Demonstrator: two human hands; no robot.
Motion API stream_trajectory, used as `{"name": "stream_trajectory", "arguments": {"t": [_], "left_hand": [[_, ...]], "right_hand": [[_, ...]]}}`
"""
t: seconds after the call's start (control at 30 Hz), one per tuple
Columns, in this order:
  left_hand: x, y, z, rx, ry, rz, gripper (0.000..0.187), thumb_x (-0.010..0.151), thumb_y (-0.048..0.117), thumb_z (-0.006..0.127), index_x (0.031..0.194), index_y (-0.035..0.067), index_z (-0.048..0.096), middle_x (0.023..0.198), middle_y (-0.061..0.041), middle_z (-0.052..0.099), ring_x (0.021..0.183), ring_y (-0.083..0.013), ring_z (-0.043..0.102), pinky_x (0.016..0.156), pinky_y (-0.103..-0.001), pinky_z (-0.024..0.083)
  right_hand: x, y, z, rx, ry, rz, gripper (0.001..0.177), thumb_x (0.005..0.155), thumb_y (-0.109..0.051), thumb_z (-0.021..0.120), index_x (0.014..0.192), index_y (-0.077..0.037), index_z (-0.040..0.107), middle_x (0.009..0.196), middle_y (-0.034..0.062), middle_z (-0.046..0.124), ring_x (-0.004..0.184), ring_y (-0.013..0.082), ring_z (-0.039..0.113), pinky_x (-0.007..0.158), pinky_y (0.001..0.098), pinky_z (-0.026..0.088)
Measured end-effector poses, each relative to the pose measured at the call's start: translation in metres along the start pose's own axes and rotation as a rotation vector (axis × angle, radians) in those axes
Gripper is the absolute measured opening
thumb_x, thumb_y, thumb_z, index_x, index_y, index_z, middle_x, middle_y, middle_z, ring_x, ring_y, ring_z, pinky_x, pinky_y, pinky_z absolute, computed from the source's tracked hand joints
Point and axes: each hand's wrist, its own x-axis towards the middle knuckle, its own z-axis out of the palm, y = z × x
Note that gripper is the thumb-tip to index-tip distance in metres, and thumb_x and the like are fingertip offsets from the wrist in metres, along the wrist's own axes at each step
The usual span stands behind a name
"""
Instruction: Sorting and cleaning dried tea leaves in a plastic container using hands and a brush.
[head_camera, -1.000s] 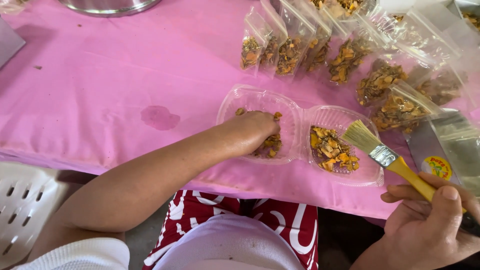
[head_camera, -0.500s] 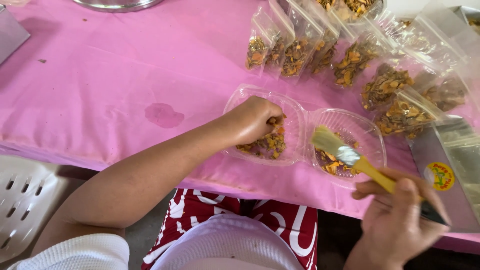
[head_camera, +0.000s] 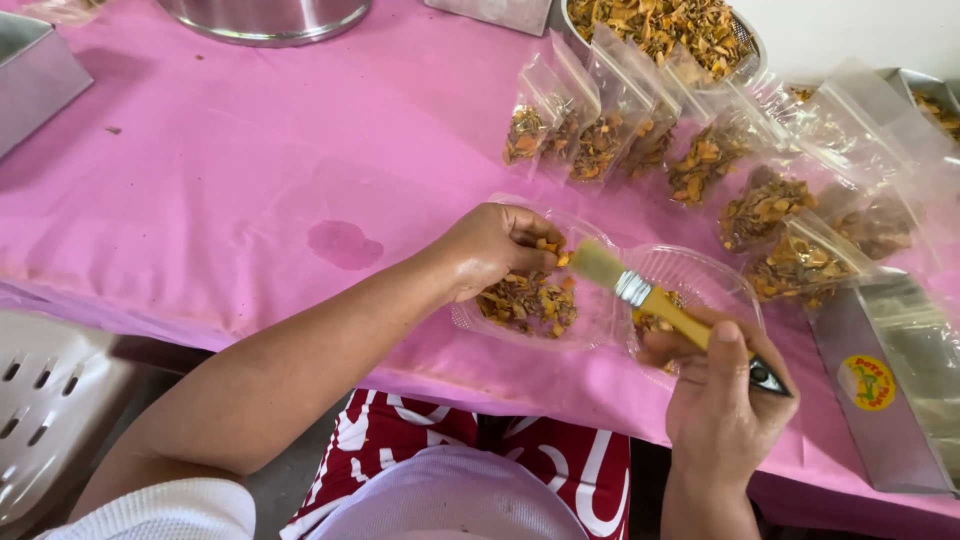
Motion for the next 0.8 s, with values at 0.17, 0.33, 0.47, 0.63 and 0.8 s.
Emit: {"name": "stream_trajectory", "arguments": {"t": [0.17, 0.33, 0.47, 0.63, 0.8], "left_hand": [[-0.008, 0.008, 0.005, -0.046, -0.045, 0.018, 0.028, 0.083, -0.013, 0.073, 0.11, -0.007, 0.072, 0.093, -0.019, 0.077, 0.071, -0.0221, 0.073, 0.07, -0.03, 0.065], [-0.012, 0.014, 0.002, 0.095, 0.003, -0.005, 0.03, 0.082, -0.006, 0.075, 0.111, 0.001, 0.073, 0.103, -0.014, 0.078, 0.086, -0.0199, 0.076, 0.078, -0.029, 0.065], [-0.012, 0.013, 0.011, 0.203, 0.001, 0.025, 0.03, 0.085, -0.011, 0.07, 0.111, 0.005, 0.074, 0.105, -0.015, 0.078, 0.089, -0.024, 0.076, 0.076, -0.032, 0.068], [-0.026, 0.02, 0.015, 0.495, 0.049, 0.077, 0.057, 0.084, 0.001, 0.073, 0.137, 0.018, 0.061, 0.126, -0.013, 0.072, 0.102, -0.0233, 0.077, 0.078, -0.031, 0.065], [-0.019, 0.01, 0.019, 0.537, 0.042, 0.202, 0.061, 0.084, -0.011, 0.067, 0.139, 0.014, 0.059, 0.11, -0.009, 0.076, 0.088, -0.0172, 0.076, 0.079, -0.027, 0.065]], "right_hand": [[0.004, 0.003, -0.004, -0.007, -0.105, 0.038, 0.024, 0.108, -0.019, 0.057, 0.105, 0.003, 0.068, 0.083, 0.0198, 0.073, 0.057, 0.0254, 0.074, 0.047, 0.035, 0.068], [0.004, -0.009, -0.003, -0.038, -0.01, 0.027, 0.031, 0.105, -0.031, 0.065, 0.104, -0.001, 0.07, 0.076, 0.0145, 0.07, 0.057, 0.0235, 0.074, 0.047, 0.0323, 0.065], [0.014, -0.002, -0.009, 0.026, -0.091, 0.018, 0.022, 0.108, -0.02, 0.062, 0.105, 0.0, 0.069, 0.082, 0.018, 0.071, 0.058, 0.0266, 0.076, 0.047, 0.0325, 0.069], [0.007, -0.021, 0.003, -0.383, 0.018, -0.057, 0.032, 0.109, -0.022, 0.052, 0.108, 0.006, 0.068, 0.072, 0.0153, 0.068, 0.053, 0.0229, 0.068, 0.052, 0.0331, 0.063], [0.011, -0.012, 0.003, -0.382, -0.112, -0.103, 0.033, 0.106, -0.023, 0.055, 0.108, 0.008, 0.066, 0.076, 0.0202, 0.071, 0.057, 0.0251, 0.074, 0.048, 0.0308, 0.063]]}}
